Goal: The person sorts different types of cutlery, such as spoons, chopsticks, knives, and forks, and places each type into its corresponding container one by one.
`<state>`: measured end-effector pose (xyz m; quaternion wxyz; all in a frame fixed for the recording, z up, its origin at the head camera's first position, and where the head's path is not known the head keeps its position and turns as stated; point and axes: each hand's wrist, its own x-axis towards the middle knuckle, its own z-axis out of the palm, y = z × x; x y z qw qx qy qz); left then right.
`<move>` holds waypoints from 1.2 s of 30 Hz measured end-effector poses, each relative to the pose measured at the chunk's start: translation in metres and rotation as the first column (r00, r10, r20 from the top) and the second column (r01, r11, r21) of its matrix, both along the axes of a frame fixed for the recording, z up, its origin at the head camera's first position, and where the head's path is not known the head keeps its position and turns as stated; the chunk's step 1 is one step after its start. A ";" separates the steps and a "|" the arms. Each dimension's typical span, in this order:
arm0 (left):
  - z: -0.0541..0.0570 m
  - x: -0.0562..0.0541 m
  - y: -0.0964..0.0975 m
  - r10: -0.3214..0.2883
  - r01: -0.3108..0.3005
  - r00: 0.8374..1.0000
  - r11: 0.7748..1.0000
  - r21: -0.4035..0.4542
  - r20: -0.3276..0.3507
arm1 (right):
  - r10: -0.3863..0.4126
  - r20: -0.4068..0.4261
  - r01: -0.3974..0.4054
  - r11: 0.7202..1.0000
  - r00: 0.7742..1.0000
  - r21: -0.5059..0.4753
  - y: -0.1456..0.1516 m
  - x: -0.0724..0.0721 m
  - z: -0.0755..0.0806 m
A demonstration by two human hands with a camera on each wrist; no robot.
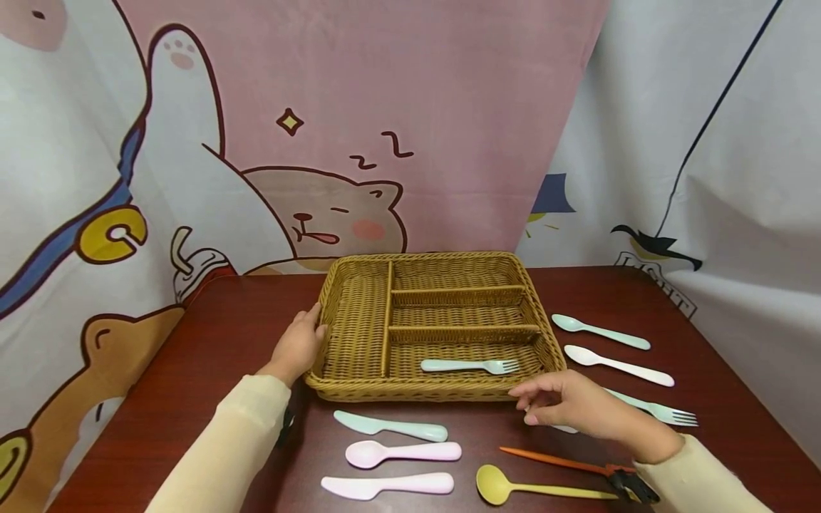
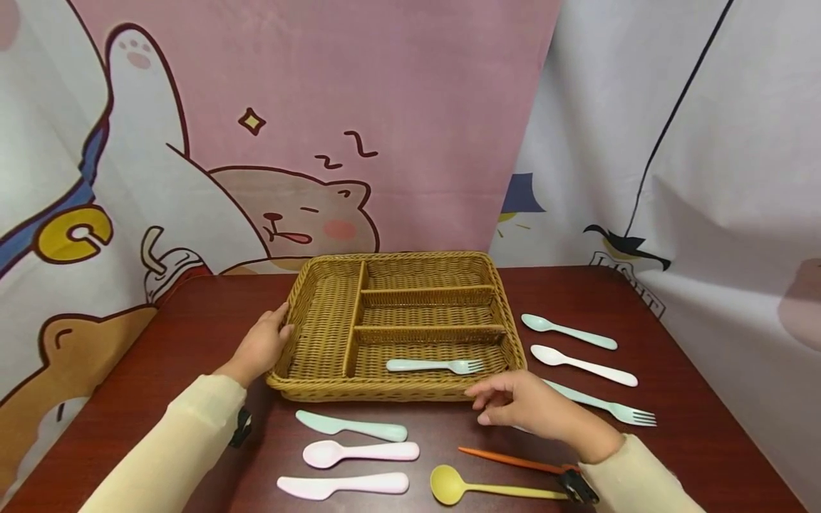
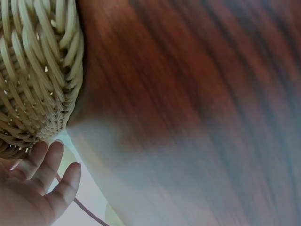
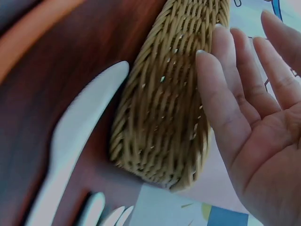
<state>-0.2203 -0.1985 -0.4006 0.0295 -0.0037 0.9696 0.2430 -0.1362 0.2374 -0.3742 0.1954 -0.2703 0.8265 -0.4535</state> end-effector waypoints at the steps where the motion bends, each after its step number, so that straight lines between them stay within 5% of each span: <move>1: 0.000 0.000 0.000 0.000 0.000 1.000 1.000 0.003 -0.002 | 0.002 0.010 -0.002 1.000 1.000 0.002 0.002 0.001 -0.002; 21: 0.002 0.000 0.001 0.003 -0.003 1.000 1.000 0.014 0.013 | -0.020 0.122 0.016 0.999 0.992 0.034 0.041 0.013 -0.025; 28: 0.001 0.001 0.000 0.002 -0.002 1.000 1.000 0.008 0.004 | 0.014 -0.005 -0.014 0.997 1.000 0.071 0.048 0.015 -0.032; 36: 0.000 -0.001 0.000 0.010 -0.010 1.000 1.000 0.008 0.003 | -0.027 0.008 0.026 0.985 1.000 0.173 0.054 0.019 -0.036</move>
